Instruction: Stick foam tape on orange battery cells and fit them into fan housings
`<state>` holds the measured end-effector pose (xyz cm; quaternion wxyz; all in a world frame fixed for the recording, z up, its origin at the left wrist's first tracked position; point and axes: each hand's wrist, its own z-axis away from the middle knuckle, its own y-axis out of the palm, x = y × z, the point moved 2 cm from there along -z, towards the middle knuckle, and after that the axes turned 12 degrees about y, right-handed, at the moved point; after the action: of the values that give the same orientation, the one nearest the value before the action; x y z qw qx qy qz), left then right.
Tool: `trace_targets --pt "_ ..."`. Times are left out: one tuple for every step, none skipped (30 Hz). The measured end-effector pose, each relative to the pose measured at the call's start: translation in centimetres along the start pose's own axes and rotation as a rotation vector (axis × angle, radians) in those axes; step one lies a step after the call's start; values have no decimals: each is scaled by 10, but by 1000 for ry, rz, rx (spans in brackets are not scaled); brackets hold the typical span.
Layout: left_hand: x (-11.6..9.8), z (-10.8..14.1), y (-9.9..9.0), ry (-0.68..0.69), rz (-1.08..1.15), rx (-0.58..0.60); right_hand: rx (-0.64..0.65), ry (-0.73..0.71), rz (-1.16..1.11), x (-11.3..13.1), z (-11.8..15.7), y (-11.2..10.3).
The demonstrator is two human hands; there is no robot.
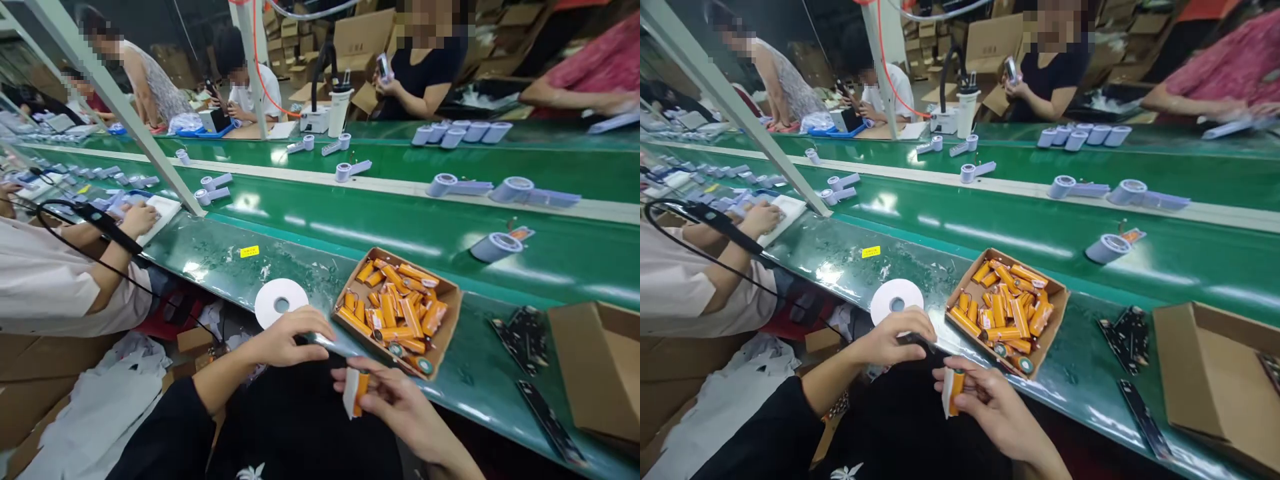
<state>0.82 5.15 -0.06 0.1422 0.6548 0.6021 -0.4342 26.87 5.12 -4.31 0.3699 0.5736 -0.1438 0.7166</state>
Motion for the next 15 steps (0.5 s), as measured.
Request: trace_targets --pt "7 4 -10 -61 -80 -52 -70 -36 -64 2 -1 -9" --pt "14 10 -21 -127 -173 -116 -164 -96 -98 5 -2 -17" --pt "23 15 -34 -193 -267 -184 -276 -167 -113 10 -4 -26" --pt "32 20 -48 -254 -355 -243 -387 -234 -118 15 -6 -34" --pt "41 23 -65 -305 -430 -285 -486 -287 -117 19 -9 -41" --pt "51 25 -83 -345 -489 -307 -570 -326 -112 24 -12 -47" --pt "62 23 -105 -380 -542 -315 -634 -355 -104 27 -15 -52" --pt "73 19 -130 -422 -604 -316 -689 -384 -93 29 -17 -56" --pt "83 13 -157 -471 -671 -313 -728 -407 -71 29 -19 -58" --pt "94 5 -187 -526 -742 -308 -752 -428 -38 28 -20 -60" --pt "105 -5 -219 -583 -814 -300 -760 -438 8 26 -21 -60" --pt "115 -15 -251 -640 -887 -286 -748 -436 62 23 -22 -61" --pt "124 -25 -282 -696 -960 -270 -724 -425 123 19 -22 -61" --pt "133 -33 -311 -749 -1033 -250 -693 -412 184 15 -22 -62" --pt "141 -39 -336 -795 -1106 -227 -662 -404 239 11 -21 -62"
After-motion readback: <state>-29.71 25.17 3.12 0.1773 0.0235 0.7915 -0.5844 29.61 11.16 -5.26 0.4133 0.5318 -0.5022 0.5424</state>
